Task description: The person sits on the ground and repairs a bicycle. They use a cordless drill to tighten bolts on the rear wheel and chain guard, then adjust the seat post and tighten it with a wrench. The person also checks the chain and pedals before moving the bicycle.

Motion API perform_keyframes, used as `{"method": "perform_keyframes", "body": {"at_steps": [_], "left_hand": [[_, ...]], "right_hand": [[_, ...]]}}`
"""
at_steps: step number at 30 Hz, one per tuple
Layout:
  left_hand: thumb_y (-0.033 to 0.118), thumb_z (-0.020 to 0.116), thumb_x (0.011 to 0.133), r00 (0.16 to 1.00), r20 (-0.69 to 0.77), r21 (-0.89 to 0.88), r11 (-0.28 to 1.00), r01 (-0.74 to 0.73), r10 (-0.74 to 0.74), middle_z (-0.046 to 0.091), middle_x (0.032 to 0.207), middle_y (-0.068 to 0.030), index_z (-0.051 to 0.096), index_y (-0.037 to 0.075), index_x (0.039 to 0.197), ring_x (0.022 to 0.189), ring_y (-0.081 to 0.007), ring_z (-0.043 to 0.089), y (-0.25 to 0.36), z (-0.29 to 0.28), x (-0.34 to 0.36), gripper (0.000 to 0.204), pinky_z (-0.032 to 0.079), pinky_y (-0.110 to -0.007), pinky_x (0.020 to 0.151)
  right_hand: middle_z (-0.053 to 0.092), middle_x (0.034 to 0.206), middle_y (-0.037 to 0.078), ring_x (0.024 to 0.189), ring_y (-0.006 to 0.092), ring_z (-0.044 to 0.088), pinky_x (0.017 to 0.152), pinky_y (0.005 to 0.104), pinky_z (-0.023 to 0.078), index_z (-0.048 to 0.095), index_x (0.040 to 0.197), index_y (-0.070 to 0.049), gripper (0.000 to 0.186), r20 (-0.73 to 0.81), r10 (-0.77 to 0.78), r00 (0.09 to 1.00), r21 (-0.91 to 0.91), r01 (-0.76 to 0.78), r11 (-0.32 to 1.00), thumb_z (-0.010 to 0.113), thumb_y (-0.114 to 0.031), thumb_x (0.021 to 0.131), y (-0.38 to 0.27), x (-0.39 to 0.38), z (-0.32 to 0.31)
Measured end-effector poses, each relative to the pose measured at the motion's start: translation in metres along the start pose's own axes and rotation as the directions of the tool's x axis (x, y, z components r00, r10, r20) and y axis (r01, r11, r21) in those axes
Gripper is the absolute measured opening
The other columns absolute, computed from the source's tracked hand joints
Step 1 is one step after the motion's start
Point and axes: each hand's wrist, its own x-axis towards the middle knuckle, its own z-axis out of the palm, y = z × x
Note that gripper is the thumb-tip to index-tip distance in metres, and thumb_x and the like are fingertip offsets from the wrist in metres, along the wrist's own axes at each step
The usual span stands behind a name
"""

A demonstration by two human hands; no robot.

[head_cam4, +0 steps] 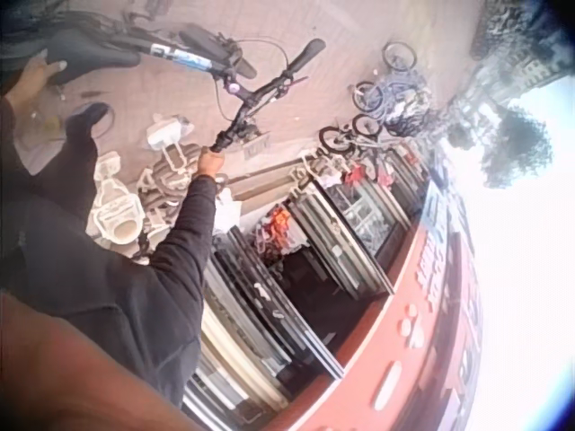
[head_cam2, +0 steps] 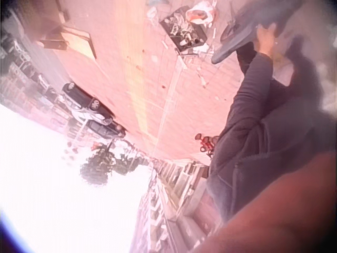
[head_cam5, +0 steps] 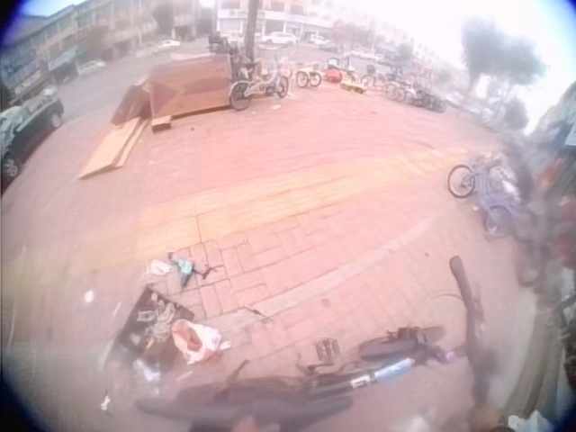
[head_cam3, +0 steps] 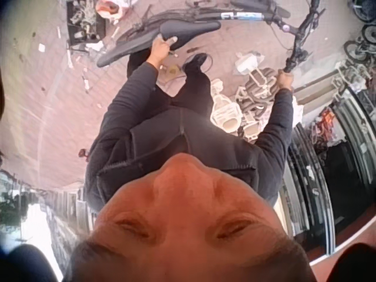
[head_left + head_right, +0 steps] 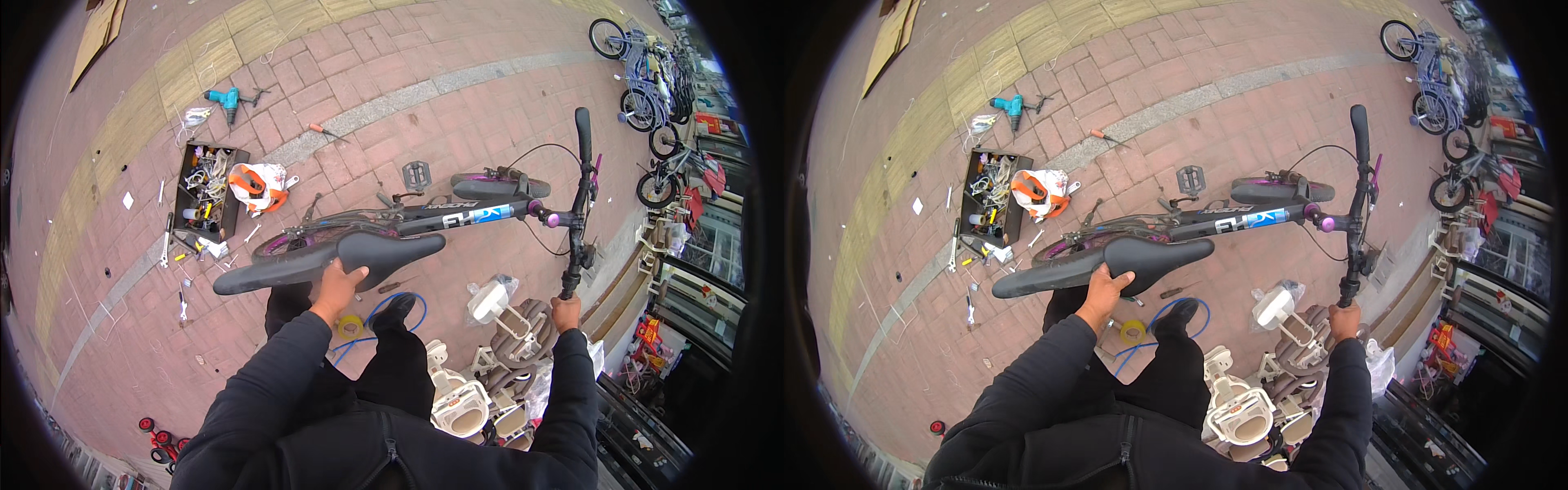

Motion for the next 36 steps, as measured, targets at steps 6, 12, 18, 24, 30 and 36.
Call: {"method": "perform_keyframes", "body": {"at_steps": [6, 12, 18, 24, 30, 36], "left_hand": [[-0.008, 0.069, 0.083, 0.951, 0.212, -0.243, 0.93, 0.276, -0.227, 0.071, 0.114, -0.0093, 0.067, -0.003, 0.118, 0.104, -0.0207, 0.066, 0.021, 0.004, 0.014, 0.035, 0.049, -0.035, 0.099], [-0.005, 0.069, 0.073, 0.892, -0.081, -0.127, 0.892, 0.433, -0.445, 0.071, 0.1, -0.0087, 0.07, -0.004, 0.101, 0.093, -0.0221, 0.064, 0.019, 0.032, 0.021, 0.028, 0.049, -0.037, 0.09], [-0.001, 0.071, 0.065, 0.938, -0.216, 0.184, 0.932, 0.312, -0.272, 0.067, 0.075, -0.0099, 0.068, -0.007, 0.071, 0.073, -0.0203, 0.063, 0.024, 0.104, 0.009, 0.009, 0.048, -0.036, 0.069], [0.002, 0.075, 0.064, 0.985, -0.165, 0.366, 0.93, 0.023, 0.041, 0.067, 0.068, -0.0141, 0.066, -0.008, 0.065, 0.063, -0.0203, 0.064, 0.058, 0.167, 0.033, 0.014, 0.048, -0.037, 0.059], [0.014, 0.076, 0.064, 0.951, 0.215, 0.855, 0.427, -0.294, 0.224, 0.068, 0.076, -0.0234, 0.07, -0.005, 0.069, 0.073, -0.0331, 0.069, 0.155, 0.222, 0.094, 0.02, 0.053, -0.04, 0.065], [0.026, 0.073, 0.069, 0.99, 0.129, 0.842, 0.522, -0.136, 0.049, 0.072, 0.087, -0.0229, 0.074, 0.003, 0.07, 0.084, -0.0389, 0.07, 0.223, 0.259, 0.171, 0.023, 0.055, -0.044, 0.075]], "right_hand": [[0.058, 0.062, 0.004, 0.048, 0.016, 0.053, 0.046, 0.0345, 0.041, 0.057, 0.076, -0.002, 0.01, 0.057, 0.188, 0.98, 0.129, -0.194, 0.972, 0.067, -0.004, 0.074, 0.005, 0.003, 0.003], [0.057, 0.064, 0.004, 0.049, 0.0143, 0.052, 0.047, 0.0336, 0.041, 0.057, 0.076, -0.003, 0.011, 0.017, 0.165, 0.986, 0.139, -0.165, 0.976, 0.067, -0.003, 0.074, 0.034, -0.002, 0.01], [0.057, 0.062, 0.004, 0.048, 0.0155, 0.055, 0.045, 0.0326, 0.042, 0.056, 0.075, -0.003, 0.012, 0.161, 0.369, 0.915, 0.394, -0.402, 0.826, 0.068, 0.0, 0.075, 0.106, -0.005, 0.01], [0.061, 0.065, 0.008, 0.051, 0.0202, 0.061, 0.046, 0.0347, 0.047, 0.059, 0.076, -0.002, 0.013, 0.318, 0.562, 0.764, 0.405, -0.645, 0.648, 0.072, -0.002, 0.078, 0.16, -0.033, 0.015], [0.065, 0.072, 0.011, 0.053, 0.026, 0.063, 0.049, 0.0382, 0.051, 0.063, 0.079, -0.001, 0.009, 0.376, 0.627, 0.682, 0.452, -0.726, 0.519, 0.071, -0.004, 0.079, 0.136, -0.036, 0.028], [0.065, 0.07, 0.014, 0.058, 0.0292, 0.064, 0.053, 0.0408, 0.053, 0.064, 0.084, 0.002, 0.009, 0.494, 0.697, 0.52, 0.334, -0.853, 0.401, 0.069, -0.006, 0.082, 0.102, -0.018, 0.049]]}}
